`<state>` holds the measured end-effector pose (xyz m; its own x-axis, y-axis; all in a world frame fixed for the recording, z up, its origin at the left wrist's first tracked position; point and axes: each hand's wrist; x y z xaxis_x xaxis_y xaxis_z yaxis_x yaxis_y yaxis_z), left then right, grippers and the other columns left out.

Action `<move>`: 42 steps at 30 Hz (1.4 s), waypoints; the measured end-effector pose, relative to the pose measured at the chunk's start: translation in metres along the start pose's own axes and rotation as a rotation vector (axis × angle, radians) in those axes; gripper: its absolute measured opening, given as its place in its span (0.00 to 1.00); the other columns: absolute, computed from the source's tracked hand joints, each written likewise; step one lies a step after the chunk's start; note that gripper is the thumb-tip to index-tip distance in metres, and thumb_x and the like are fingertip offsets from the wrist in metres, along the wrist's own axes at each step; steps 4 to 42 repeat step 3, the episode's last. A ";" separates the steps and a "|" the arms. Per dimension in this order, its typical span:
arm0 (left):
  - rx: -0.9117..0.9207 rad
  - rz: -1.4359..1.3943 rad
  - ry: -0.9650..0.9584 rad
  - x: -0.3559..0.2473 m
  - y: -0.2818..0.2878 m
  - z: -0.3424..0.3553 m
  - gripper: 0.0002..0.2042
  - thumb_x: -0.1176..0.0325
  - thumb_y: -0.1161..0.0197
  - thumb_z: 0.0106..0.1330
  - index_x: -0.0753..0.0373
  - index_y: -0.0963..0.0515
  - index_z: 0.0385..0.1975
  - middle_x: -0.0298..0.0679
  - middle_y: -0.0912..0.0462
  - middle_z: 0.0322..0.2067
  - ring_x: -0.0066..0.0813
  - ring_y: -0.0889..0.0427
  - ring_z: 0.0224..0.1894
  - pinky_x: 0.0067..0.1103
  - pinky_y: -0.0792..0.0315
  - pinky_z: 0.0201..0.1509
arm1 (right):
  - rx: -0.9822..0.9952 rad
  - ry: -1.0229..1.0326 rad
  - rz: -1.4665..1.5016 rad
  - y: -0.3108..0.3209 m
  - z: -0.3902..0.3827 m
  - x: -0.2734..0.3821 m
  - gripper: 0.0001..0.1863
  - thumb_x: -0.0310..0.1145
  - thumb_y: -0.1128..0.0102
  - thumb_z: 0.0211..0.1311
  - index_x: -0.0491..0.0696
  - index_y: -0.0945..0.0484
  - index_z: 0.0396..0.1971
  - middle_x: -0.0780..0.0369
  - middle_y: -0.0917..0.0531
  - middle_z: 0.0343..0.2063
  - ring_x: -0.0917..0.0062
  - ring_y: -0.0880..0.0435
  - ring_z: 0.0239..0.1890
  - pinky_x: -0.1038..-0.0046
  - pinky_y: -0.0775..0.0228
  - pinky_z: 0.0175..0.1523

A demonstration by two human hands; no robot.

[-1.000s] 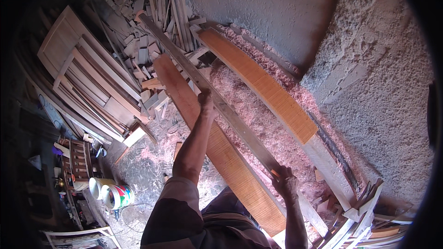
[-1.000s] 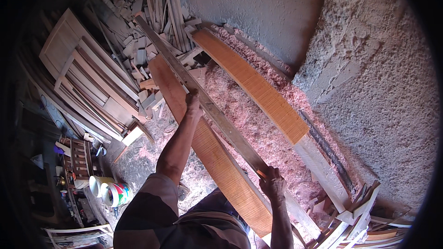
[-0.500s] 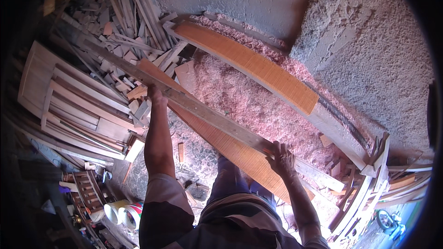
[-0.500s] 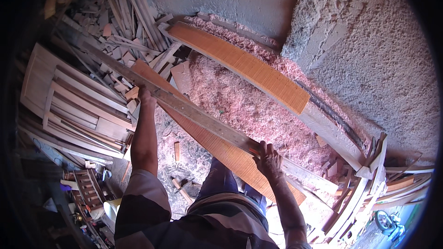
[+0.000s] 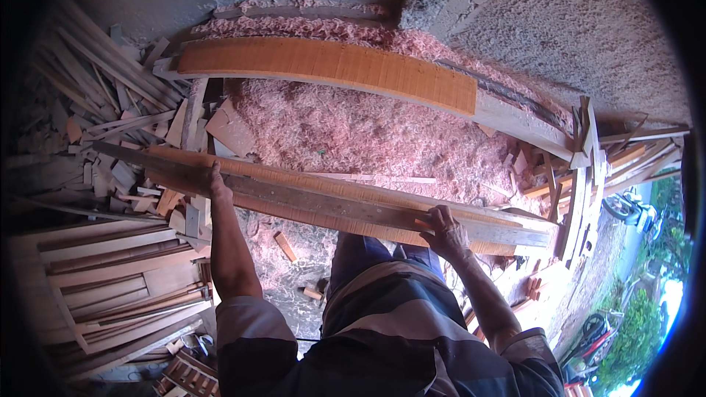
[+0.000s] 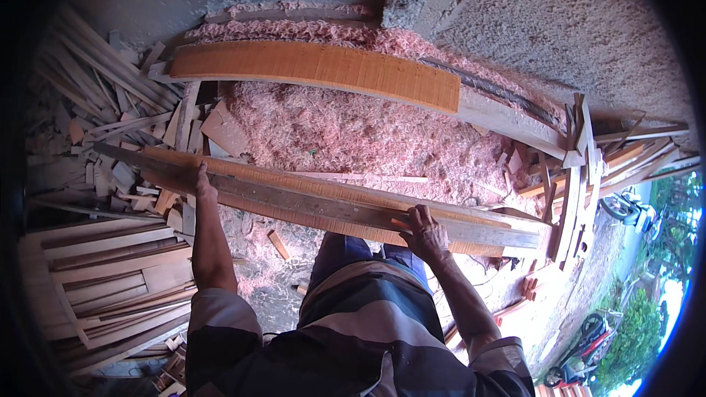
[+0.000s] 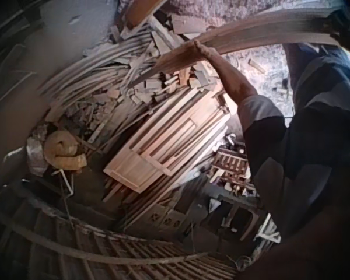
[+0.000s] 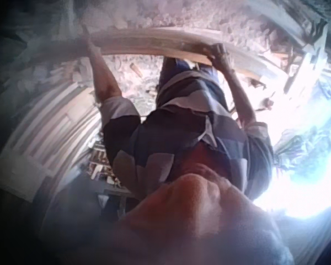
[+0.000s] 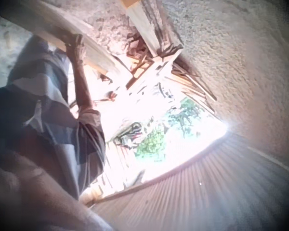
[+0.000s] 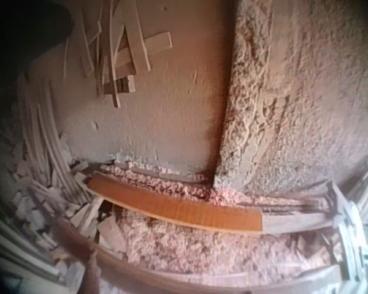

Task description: The person measures a wooden plank with a tape measure, marks it, and then uses a hand saw to cut the plank on a workbench. The person repositions the plank and continues sawing until the cut is complete.

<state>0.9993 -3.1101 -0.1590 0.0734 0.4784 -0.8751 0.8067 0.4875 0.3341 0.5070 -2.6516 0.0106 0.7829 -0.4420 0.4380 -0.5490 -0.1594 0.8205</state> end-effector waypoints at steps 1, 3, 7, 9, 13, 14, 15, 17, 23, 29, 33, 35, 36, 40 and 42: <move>-0.004 0.023 -0.100 0.006 -0.002 0.008 0.40 0.56 0.23 0.60 0.71 0.32 0.69 0.48 0.28 0.68 0.44 0.24 0.64 0.39 0.28 0.68 | -0.002 -0.046 0.002 -0.005 -0.002 0.000 0.31 0.42 0.24 0.55 0.55 0.28 0.58 0.57 0.25 0.54 0.52 0.16 0.50 0.51 0.21 0.47; 0.041 0.066 -0.137 0.022 -0.035 0.009 0.40 0.55 0.24 0.60 0.71 0.32 0.69 0.48 0.28 0.68 0.44 0.24 0.65 0.40 0.29 0.69 | -0.036 -0.087 0.051 -0.016 0.000 -0.003 0.30 0.44 0.25 0.58 0.56 0.28 0.58 0.57 0.25 0.55 0.53 0.16 0.50 0.50 0.20 0.46; 0.041 0.066 -0.137 0.022 -0.035 0.009 0.40 0.55 0.24 0.60 0.71 0.32 0.69 0.48 0.28 0.68 0.44 0.24 0.65 0.40 0.29 0.69 | -0.036 -0.087 0.051 -0.016 0.000 -0.003 0.30 0.44 0.25 0.58 0.56 0.28 0.58 0.57 0.25 0.55 0.53 0.16 0.50 0.50 0.20 0.46; 0.041 0.066 -0.137 0.022 -0.035 0.009 0.40 0.55 0.24 0.60 0.71 0.32 0.69 0.48 0.28 0.68 0.44 0.24 0.65 0.40 0.29 0.69 | -0.036 -0.087 0.051 -0.016 0.000 -0.003 0.30 0.44 0.25 0.58 0.56 0.28 0.58 0.57 0.25 0.55 0.53 0.16 0.50 0.50 0.20 0.46; 0.041 0.066 -0.137 0.022 -0.035 0.009 0.40 0.55 0.24 0.60 0.71 0.32 0.69 0.48 0.28 0.68 0.44 0.24 0.65 0.40 0.29 0.69 | -0.036 -0.087 0.051 -0.016 0.000 -0.003 0.30 0.44 0.25 0.58 0.56 0.28 0.58 0.57 0.25 0.55 0.53 0.16 0.50 0.50 0.20 0.46; 0.041 0.066 -0.137 0.022 -0.035 0.009 0.40 0.55 0.24 0.60 0.71 0.32 0.69 0.48 0.28 0.68 0.44 0.24 0.65 0.40 0.29 0.69 | -0.036 -0.087 0.051 -0.016 0.000 -0.003 0.30 0.44 0.25 0.58 0.56 0.28 0.58 0.57 0.25 0.55 0.53 0.16 0.50 0.50 0.20 0.46; 0.041 0.066 -0.137 0.022 -0.035 0.009 0.40 0.55 0.24 0.60 0.71 0.32 0.69 0.48 0.28 0.68 0.44 0.24 0.65 0.40 0.29 0.69 | -0.036 -0.087 0.051 -0.016 0.000 -0.003 0.30 0.44 0.25 0.58 0.56 0.28 0.58 0.57 0.25 0.55 0.53 0.16 0.50 0.50 0.20 0.46; 0.041 0.066 -0.137 0.022 -0.035 0.009 0.40 0.55 0.24 0.60 0.71 0.32 0.69 0.48 0.28 0.68 0.44 0.24 0.65 0.40 0.29 0.69 | -0.036 -0.087 0.051 -0.016 0.000 -0.003 0.30 0.44 0.25 0.58 0.56 0.28 0.58 0.57 0.25 0.55 0.53 0.16 0.50 0.50 0.20 0.46; 0.041 0.066 -0.137 0.022 -0.035 0.009 0.40 0.55 0.24 0.60 0.71 0.32 0.69 0.48 0.28 0.68 0.44 0.24 0.65 0.40 0.29 0.69 | -0.036 -0.087 0.051 -0.016 0.000 -0.003 0.30 0.44 0.25 0.58 0.56 0.28 0.58 0.57 0.25 0.55 0.53 0.16 0.50 0.50 0.20 0.46; 0.041 0.066 -0.137 0.022 -0.035 0.009 0.40 0.55 0.24 0.60 0.71 0.32 0.69 0.48 0.28 0.68 0.44 0.24 0.65 0.40 0.29 0.69 | -0.036 -0.087 0.051 -0.016 0.000 -0.003 0.30 0.44 0.25 0.58 0.56 0.28 0.58 0.57 0.25 0.55 0.53 0.16 0.50 0.50 0.20 0.46; 0.041 0.066 -0.137 0.022 -0.035 0.009 0.40 0.55 0.24 0.60 0.71 0.32 0.69 0.48 0.28 0.68 0.44 0.24 0.65 0.40 0.29 0.69 | -0.036 -0.087 0.051 -0.016 0.000 -0.003 0.30 0.44 0.25 0.58 0.56 0.28 0.58 0.57 0.25 0.55 0.53 0.16 0.50 0.50 0.20 0.46; 0.041 0.066 -0.137 0.022 -0.035 0.009 0.40 0.55 0.24 0.60 0.71 0.32 0.69 0.48 0.28 0.68 0.44 0.24 0.65 0.40 0.29 0.69 | -0.036 -0.087 0.051 -0.016 0.000 -0.003 0.30 0.44 0.25 0.58 0.56 0.28 0.58 0.57 0.25 0.55 0.53 0.16 0.50 0.50 0.20 0.46; 0.041 0.066 -0.137 0.022 -0.035 0.009 0.40 0.55 0.24 0.60 0.71 0.32 0.69 0.48 0.28 0.68 0.44 0.24 0.65 0.40 0.29 0.69 | -0.036 -0.087 0.051 -0.016 0.000 -0.003 0.30 0.44 0.25 0.58 0.56 0.28 0.58 0.57 0.25 0.55 0.53 0.16 0.50 0.50 0.20 0.46; 0.041 0.066 -0.137 0.022 -0.035 0.009 0.40 0.55 0.24 0.60 0.71 0.32 0.69 0.48 0.28 0.68 0.44 0.24 0.65 0.40 0.29 0.69 | -0.036 -0.087 0.051 -0.016 0.000 -0.003 0.30 0.44 0.25 0.58 0.56 0.28 0.58 0.57 0.25 0.55 0.53 0.16 0.50 0.50 0.20 0.46; 0.041 0.066 -0.137 0.022 -0.035 0.009 0.40 0.55 0.24 0.60 0.71 0.32 0.69 0.48 0.28 0.68 0.44 0.24 0.65 0.40 0.29 0.69 | -0.036 -0.087 0.051 -0.016 0.000 -0.003 0.30 0.44 0.25 0.58 0.56 0.28 0.58 0.57 0.25 0.55 0.53 0.16 0.50 0.50 0.20 0.46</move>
Point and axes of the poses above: each hand's wrist, its own z-axis towards the middle knuckle, its own y-axis out of the back of the hand, x = y × z
